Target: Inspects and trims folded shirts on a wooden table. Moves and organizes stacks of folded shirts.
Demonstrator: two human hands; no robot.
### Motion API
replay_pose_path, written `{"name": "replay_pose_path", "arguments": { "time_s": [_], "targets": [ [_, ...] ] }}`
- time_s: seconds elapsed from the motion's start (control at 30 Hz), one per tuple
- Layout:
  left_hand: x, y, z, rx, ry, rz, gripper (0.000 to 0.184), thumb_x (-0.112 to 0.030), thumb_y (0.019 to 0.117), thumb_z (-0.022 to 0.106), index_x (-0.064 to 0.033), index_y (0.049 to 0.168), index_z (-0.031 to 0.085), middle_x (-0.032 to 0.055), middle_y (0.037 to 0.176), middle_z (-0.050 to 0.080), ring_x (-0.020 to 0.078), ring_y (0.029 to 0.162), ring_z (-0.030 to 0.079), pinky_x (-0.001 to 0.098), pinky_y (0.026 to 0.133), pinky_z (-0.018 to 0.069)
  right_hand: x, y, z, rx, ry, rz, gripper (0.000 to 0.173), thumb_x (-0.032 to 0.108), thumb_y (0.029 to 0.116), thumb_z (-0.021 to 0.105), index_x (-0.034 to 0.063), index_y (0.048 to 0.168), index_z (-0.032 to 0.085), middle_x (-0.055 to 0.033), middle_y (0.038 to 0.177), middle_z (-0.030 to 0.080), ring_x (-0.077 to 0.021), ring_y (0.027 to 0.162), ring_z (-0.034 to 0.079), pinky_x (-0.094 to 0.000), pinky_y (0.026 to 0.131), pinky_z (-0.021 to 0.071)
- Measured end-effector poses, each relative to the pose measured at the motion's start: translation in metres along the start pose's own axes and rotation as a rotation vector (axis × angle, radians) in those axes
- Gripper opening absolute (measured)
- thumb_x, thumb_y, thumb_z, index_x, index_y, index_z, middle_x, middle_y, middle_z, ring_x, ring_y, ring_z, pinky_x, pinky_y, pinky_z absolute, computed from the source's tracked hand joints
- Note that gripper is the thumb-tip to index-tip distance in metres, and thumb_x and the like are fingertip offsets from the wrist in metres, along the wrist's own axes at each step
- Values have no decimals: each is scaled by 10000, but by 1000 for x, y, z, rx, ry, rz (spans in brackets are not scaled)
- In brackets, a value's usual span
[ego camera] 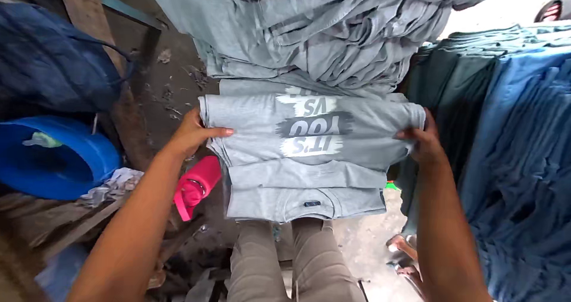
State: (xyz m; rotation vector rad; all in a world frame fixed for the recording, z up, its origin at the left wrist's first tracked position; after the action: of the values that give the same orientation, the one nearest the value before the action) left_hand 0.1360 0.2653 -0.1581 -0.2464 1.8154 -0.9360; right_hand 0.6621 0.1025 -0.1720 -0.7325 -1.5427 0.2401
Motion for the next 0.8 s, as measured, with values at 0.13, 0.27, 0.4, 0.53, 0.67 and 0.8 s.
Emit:
{"name": "replay_pose_path", "arguments": {
  "time_s": [0.13,0.27,0.4,0.53,0.67,0.8],
  "targets": [
    [-22,-6,1,-49,-49,16,660,52,682,786,-41,1283,530,4,1097,699,40,980,689,262,879,596,4,-25,-16,-119,84,-1,750,97,610,753,132,1304,471,75,1040,684,-44,945,687,-287,813,608],
    [-14,31,12,-91,-76,-150,706,58,801,765,-14,1428,449,141,1267,635,164,1071,667,372,927,578,-16,6,0,-175,17,163,767,84,737,728,75,1441,424,-51,1177,644,-117,1022,661,-348,871,592],
    [-21,28,16,-206,43,-167,769,10,814,792,-20,1470,393,189,1334,600,233,1164,642,428,983,552,-8,21,1,-263,-260,150,871,94,735,748,-3,1498,341,-180,1349,567,-208,1167,616,-394,962,557],
    [-61,-18,38,-381,670,245,756,-304,965,662,55,1539,325,316,1546,392,461,1451,369,586,1186,305,47,-27,46,-290,-936,-139,830,209,936,635,-100,1569,197,-344,1599,277,-462,1497,298,-583,1215,284],
    [-63,1,90,-294,1035,605,456,-334,1106,355,-212,1513,523,102,1607,435,411,1537,263,695,1208,96,33,-24,96,-154,-1170,-535,518,306,1050,435,117,1530,489,-218,1614,378,-441,1522,280,-675,1220,160],
    [-23,52,81,-320,1140,613,572,-549,1076,245,-340,1594,370,51,1689,282,369,1577,145,750,1173,4,-20,21,81,-296,-1219,-594,726,636,1046,263,175,1589,398,-288,1643,263,-525,1521,194,-681,1222,107]
  ]
}}
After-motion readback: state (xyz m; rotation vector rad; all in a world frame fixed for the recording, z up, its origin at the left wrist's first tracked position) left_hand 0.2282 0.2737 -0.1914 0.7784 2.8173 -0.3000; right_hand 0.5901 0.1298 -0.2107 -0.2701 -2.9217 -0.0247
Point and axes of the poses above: each hand's wrist, its own y-axis towards the middle knuckle, its own z-axis out of the palm, x = y × z, the point moved 6 cm from there along y, towards the middle knuckle
